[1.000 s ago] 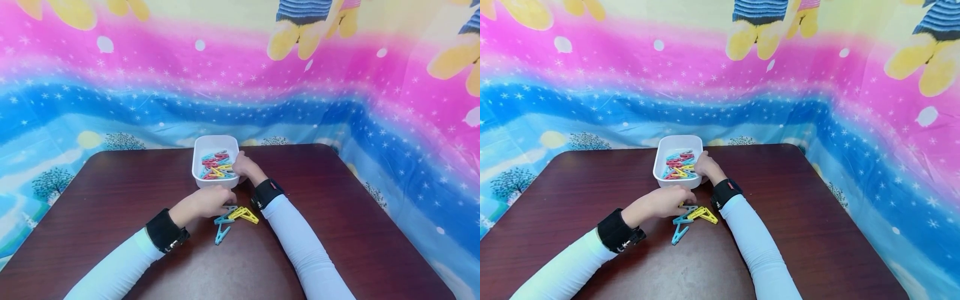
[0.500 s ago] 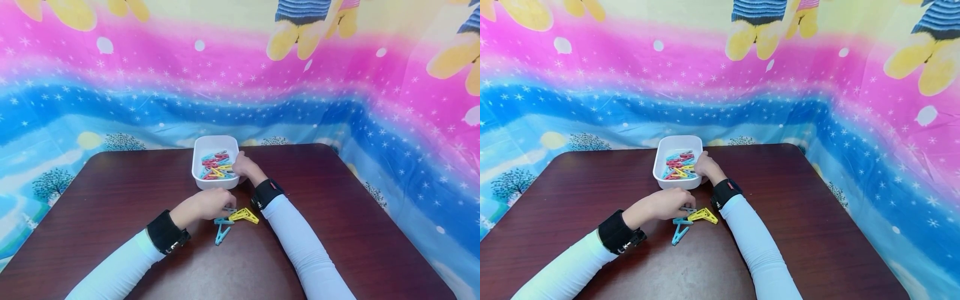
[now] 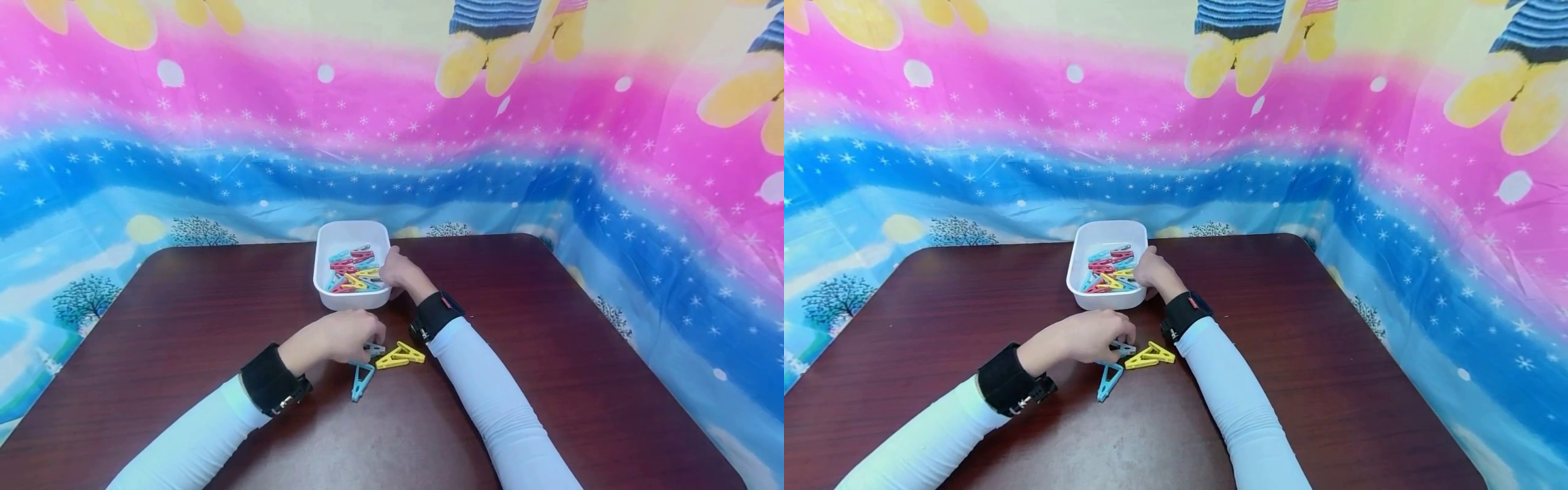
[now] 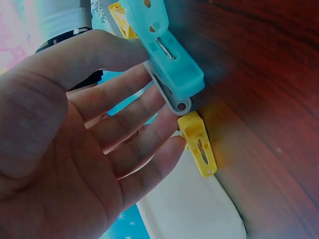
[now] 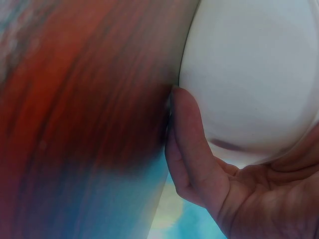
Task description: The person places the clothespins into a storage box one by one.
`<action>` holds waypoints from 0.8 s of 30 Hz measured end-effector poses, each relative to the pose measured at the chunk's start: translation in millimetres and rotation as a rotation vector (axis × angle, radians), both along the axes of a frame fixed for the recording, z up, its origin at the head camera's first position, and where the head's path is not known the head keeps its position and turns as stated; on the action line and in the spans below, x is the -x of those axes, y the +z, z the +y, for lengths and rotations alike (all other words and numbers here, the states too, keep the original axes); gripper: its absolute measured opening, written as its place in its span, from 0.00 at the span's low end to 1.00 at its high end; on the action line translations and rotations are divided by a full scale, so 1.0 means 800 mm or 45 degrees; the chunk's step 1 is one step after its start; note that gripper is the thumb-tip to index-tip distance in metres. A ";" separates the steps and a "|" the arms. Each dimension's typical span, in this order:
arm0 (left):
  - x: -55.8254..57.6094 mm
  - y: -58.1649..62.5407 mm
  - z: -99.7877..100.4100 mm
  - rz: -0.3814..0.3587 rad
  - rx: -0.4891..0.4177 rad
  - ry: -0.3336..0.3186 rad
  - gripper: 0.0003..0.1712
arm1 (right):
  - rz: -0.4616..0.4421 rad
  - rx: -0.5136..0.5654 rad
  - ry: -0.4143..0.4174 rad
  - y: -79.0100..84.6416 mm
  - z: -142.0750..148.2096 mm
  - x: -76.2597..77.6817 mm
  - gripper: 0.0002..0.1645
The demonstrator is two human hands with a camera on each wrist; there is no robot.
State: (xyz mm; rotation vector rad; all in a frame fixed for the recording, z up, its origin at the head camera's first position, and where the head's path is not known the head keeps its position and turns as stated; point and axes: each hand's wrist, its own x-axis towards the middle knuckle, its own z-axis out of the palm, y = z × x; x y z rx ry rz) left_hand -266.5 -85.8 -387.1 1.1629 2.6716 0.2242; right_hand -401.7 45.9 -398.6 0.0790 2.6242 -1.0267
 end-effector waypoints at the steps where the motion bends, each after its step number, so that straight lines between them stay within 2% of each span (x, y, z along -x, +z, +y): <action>1: 0.000 -0.001 0.000 0.001 -0.004 -0.003 0.12 | -0.005 -0.002 -0.003 0.000 0.000 0.000 0.41; 18: -0.001 -0.004 0.004 0.026 0.002 -0.014 0.10 | -0.017 -0.017 -0.006 -0.001 -0.001 0.003 0.41; 24: 0.000 -0.002 0.004 0.019 -0.035 -0.039 0.10 | -0.013 -0.018 0.002 0.000 -0.001 0.003 0.41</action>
